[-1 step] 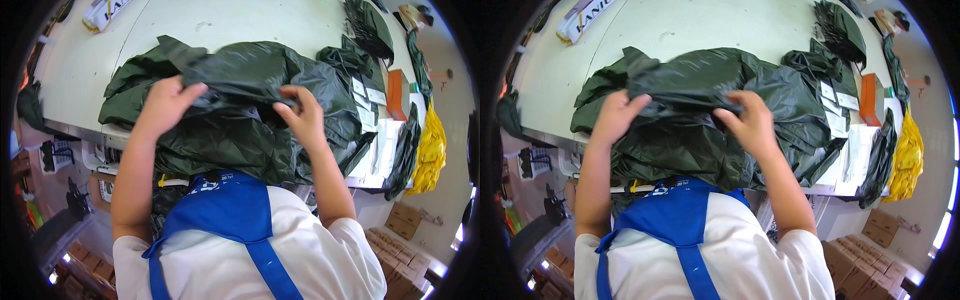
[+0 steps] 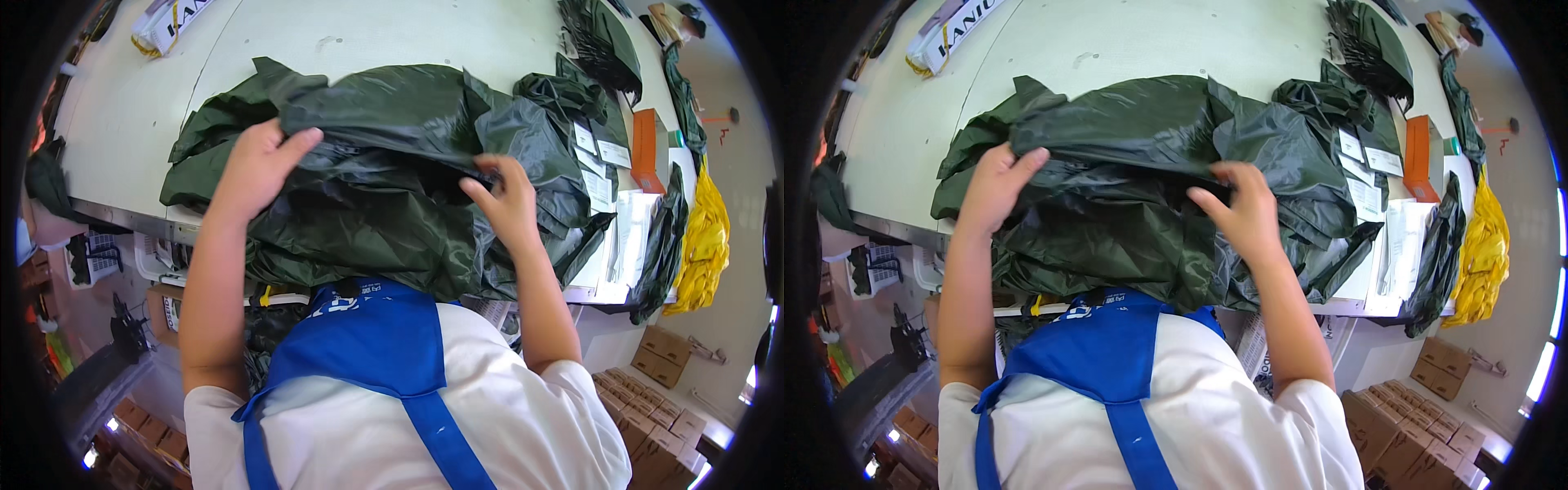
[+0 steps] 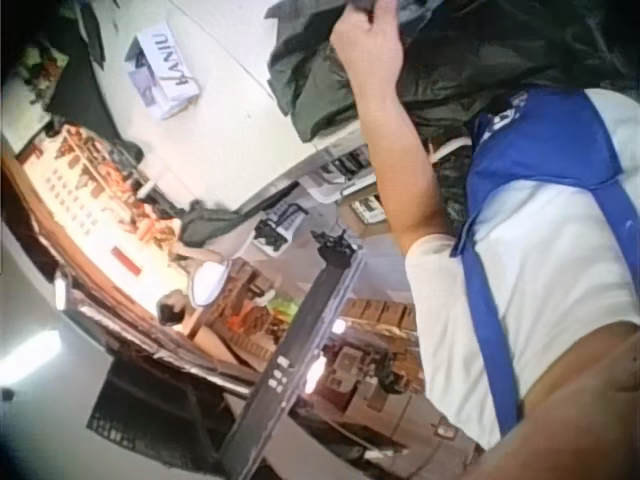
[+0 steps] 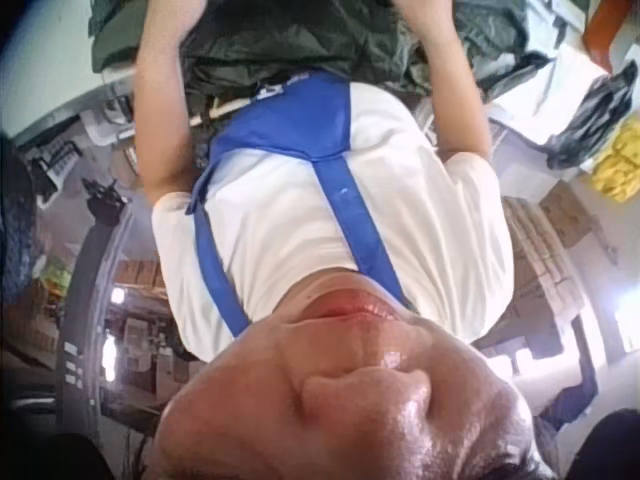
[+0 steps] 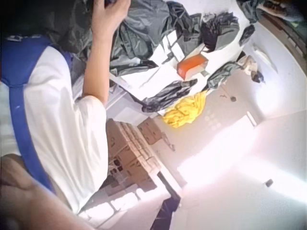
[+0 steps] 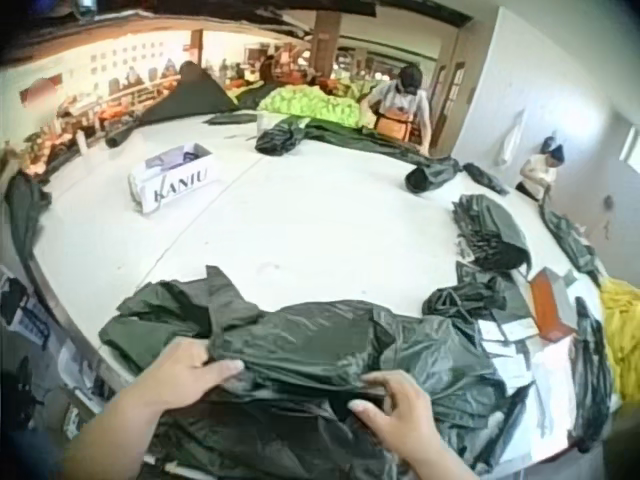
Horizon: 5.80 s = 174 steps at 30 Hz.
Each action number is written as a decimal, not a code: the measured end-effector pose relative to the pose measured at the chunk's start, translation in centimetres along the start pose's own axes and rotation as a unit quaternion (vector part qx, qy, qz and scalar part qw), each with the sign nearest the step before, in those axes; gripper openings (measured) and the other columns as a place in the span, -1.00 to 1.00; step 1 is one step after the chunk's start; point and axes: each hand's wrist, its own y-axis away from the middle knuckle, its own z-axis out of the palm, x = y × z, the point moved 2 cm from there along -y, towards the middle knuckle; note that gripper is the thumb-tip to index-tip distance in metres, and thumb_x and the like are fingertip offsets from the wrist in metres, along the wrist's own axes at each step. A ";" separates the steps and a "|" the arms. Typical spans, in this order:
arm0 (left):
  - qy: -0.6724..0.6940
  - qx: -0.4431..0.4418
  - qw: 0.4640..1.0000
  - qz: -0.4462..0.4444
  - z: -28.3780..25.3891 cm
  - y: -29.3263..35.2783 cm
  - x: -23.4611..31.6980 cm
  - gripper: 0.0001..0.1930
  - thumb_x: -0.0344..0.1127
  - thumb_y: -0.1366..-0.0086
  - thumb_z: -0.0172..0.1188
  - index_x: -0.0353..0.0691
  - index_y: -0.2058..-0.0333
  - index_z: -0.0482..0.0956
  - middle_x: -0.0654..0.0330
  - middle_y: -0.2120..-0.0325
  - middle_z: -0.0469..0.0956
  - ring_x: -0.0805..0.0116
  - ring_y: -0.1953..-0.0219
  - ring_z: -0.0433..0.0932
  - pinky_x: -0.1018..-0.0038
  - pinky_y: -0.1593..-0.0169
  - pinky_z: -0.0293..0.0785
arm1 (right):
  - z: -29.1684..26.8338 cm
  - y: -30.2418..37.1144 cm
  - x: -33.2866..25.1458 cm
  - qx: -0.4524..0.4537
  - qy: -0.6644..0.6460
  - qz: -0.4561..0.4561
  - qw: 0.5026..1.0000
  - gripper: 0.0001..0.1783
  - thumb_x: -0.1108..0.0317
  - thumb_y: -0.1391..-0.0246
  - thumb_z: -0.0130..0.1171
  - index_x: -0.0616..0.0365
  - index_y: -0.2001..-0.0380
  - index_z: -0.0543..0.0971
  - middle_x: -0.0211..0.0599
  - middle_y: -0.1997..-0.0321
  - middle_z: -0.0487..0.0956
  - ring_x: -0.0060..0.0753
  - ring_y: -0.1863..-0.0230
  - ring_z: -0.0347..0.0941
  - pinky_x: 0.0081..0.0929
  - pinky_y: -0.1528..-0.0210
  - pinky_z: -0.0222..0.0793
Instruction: The person folds a dark green jacket on a white table. They smooth the fabric, fold the sleeves inward, fold the body in half, then fold it again into a compact rectangle. The folded jacket is placed into a small matching green pouch, which is then zipped closed.
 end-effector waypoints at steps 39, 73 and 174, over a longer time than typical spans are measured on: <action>0.159 -0.106 0.982 -0.014 -8.0 -4.0 -2.9 -0.22 -0.53 0.07 0.15 -0.30 -0.22 0.17 0.14 -0.15 0.31 0.29 -0.17 0.30 0.42 -0.23 0.18 | -5.6 14.4 6.2 0.074 -0.015 0.126 0.989 -0.85 0.57 -0.01 0.11 0.18 0.31 0.58 -0.32 0.36 0.58 -0.51 0.36 0.48 -0.63 0.32 0.35; 0.122 0.014 0.992 -0.015 -17.3 -2.6 3.7 -0.60 -0.28 -0.30 0.10 -0.28 -0.08 0.36 0.15 0.01 0.49 0.36 0.00 0.49 0.43 -0.04 0.41 | -10.7 5.1 14.0 -0.135 0.272 0.162 0.939 -0.72 0.21 0.07 0.11 0.26 0.48 0.56 0.01 0.48 0.55 0.04 0.40 0.49 -0.14 0.30 0.38; -0.211 0.126 0.968 0.047 -2.2 4.1 -11.9 -0.87 -0.46 -0.15 0.19 -0.27 0.30 0.49 0.10 0.44 0.54 0.20 0.42 0.53 0.44 0.32 0.42 | 8.6 -0.7 5.0 -0.055 0.081 -0.039 0.994 -0.79 0.36 0.06 0.30 0.16 0.36 0.51 -0.19 0.31 0.50 -0.13 0.30 0.47 -0.34 0.28 0.42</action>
